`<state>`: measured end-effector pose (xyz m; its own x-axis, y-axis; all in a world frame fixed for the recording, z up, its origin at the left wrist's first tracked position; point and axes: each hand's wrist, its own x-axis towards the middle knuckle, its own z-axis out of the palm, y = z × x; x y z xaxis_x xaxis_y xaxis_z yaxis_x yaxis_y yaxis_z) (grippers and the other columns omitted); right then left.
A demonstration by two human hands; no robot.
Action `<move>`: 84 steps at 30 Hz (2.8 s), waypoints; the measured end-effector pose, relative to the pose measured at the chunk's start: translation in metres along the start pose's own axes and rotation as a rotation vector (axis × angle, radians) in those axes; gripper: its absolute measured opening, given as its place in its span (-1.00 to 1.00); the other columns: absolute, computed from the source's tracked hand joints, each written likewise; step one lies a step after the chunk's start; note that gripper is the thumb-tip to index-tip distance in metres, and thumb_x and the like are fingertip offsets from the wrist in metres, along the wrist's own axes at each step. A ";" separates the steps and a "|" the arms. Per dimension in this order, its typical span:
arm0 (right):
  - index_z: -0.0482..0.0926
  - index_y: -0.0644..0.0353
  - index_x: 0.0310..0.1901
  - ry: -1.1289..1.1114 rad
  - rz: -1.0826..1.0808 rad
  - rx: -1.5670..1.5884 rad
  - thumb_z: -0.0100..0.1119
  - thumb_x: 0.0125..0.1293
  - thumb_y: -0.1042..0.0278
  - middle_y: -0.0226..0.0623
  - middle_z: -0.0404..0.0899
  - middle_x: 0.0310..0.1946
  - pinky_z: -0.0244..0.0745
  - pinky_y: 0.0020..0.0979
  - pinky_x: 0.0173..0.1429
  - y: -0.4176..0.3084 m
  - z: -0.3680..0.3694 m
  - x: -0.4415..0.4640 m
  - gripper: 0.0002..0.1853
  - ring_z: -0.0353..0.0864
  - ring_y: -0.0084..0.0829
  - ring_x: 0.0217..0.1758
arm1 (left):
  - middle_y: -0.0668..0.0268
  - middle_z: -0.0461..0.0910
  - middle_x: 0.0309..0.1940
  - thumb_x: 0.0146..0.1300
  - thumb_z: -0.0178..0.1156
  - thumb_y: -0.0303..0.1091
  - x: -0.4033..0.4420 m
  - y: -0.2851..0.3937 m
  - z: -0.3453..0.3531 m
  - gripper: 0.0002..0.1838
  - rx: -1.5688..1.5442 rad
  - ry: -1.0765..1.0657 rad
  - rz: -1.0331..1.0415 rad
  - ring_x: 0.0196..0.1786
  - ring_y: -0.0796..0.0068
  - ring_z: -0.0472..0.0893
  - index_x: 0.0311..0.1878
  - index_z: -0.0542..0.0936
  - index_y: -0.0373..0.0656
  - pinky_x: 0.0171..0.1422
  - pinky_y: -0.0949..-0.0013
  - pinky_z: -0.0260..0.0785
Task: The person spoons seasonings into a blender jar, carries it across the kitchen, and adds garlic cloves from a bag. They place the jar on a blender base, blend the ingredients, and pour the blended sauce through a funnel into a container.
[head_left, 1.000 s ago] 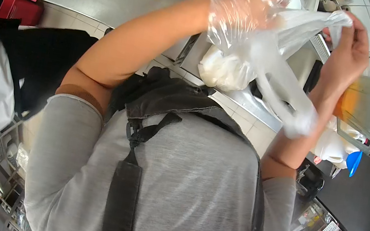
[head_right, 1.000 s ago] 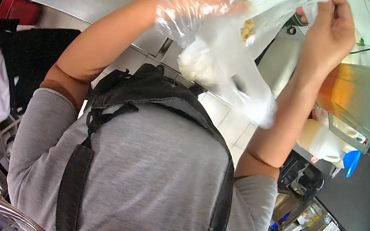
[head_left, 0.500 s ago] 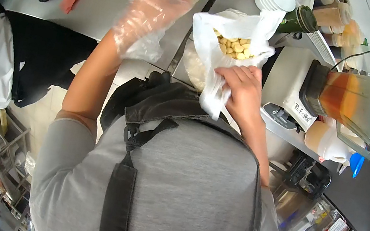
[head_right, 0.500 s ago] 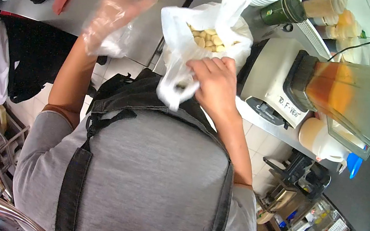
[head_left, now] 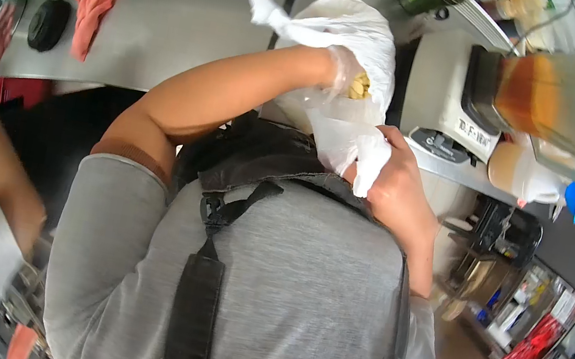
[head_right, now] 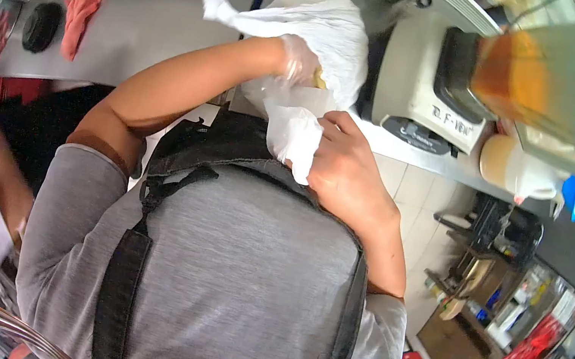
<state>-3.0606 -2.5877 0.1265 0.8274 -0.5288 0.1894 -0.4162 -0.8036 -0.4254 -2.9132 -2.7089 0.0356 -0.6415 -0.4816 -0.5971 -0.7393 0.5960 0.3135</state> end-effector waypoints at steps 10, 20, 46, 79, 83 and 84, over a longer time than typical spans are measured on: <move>0.62 0.14 -0.25 0.256 0.303 -0.039 0.39 -0.06 0.38 -0.39 0.56 -0.30 0.35 -0.30 0.08 -0.012 -0.026 -0.049 -0.73 0.53 -0.32 -0.17 | 0.10 0.68 -0.26 0.29 0.03 -0.08 0.041 -0.006 0.051 -0.67 -0.117 0.218 0.046 -0.22 0.12 0.68 -0.12 0.65 -0.07 -0.15 0.12 0.49; 0.63 0.10 -0.22 0.422 0.243 -0.118 0.35 0.06 0.33 -0.39 0.57 -0.29 0.39 -0.32 0.01 0.014 -0.060 -0.093 -0.78 0.54 -0.32 -0.17 | 0.05 0.67 -0.22 0.23 0.14 -0.05 0.047 -0.009 0.064 -0.66 -0.258 0.382 -0.227 -0.15 0.06 0.67 -0.13 0.60 -0.12 -0.11 0.09 0.52; 0.63 0.17 -0.25 0.661 0.518 -0.014 0.31 0.10 0.45 -0.27 0.59 -0.34 0.39 -0.29 -0.07 0.079 -0.107 -0.213 -0.85 0.55 -0.20 -0.22 | 0.31 0.57 -0.22 0.02 0.37 -0.25 -0.170 0.162 -0.278 -0.57 -0.686 0.667 0.304 -0.17 0.51 0.56 -0.05 0.54 -0.19 -0.13 0.49 0.42; 0.62 0.24 -0.24 0.641 0.693 -0.032 0.28 0.12 0.50 -0.25 0.58 -0.36 0.39 -0.30 -0.10 0.097 -0.096 -0.252 -0.86 0.53 -0.22 -0.23 | 0.36 0.60 -0.30 0.07 0.32 -0.40 -0.154 0.189 -0.286 -0.84 -0.333 0.503 0.145 -0.19 0.55 0.57 -0.25 0.62 -0.14 -0.20 0.49 0.44; 0.60 0.28 -0.24 0.653 0.743 0.026 0.25 0.14 0.55 -0.22 0.58 -0.36 0.39 -0.33 -0.11 0.095 -0.097 -0.249 -0.86 0.55 -0.22 -0.27 | 0.33 0.63 -0.35 0.13 0.26 -0.48 -0.133 0.134 -0.188 -0.98 -0.005 0.284 -0.040 -0.26 0.47 0.58 -0.39 0.65 -0.15 -0.18 0.38 0.46; 0.60 0.29 -0.23 0.653 0.758 0.035 0.24 0.15 0.55 -0.21 0.58 -0.36 0.40 -0.34 -0.11 0.094 -0.097 -0.249 -0.86 0.55 -0.23 -0.27 | 0.27 0.64 -0.37 0.14 0.26 -0.38 -0.116 0.090 -0.143 -0.92 0.087 0.329 0.148 -0.34 0.32 0.58 -0.38 0.65 -0.17 -0.12 0.27 0.47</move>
<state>-3.3422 -2.5586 0.1254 -0.0256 -0.9530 0.3019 -0.7280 -0.1892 -0.6590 -2.9344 -2.6911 0.2388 -0.7820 -0.5585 -0.2766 -0.6227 0.7200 0.3064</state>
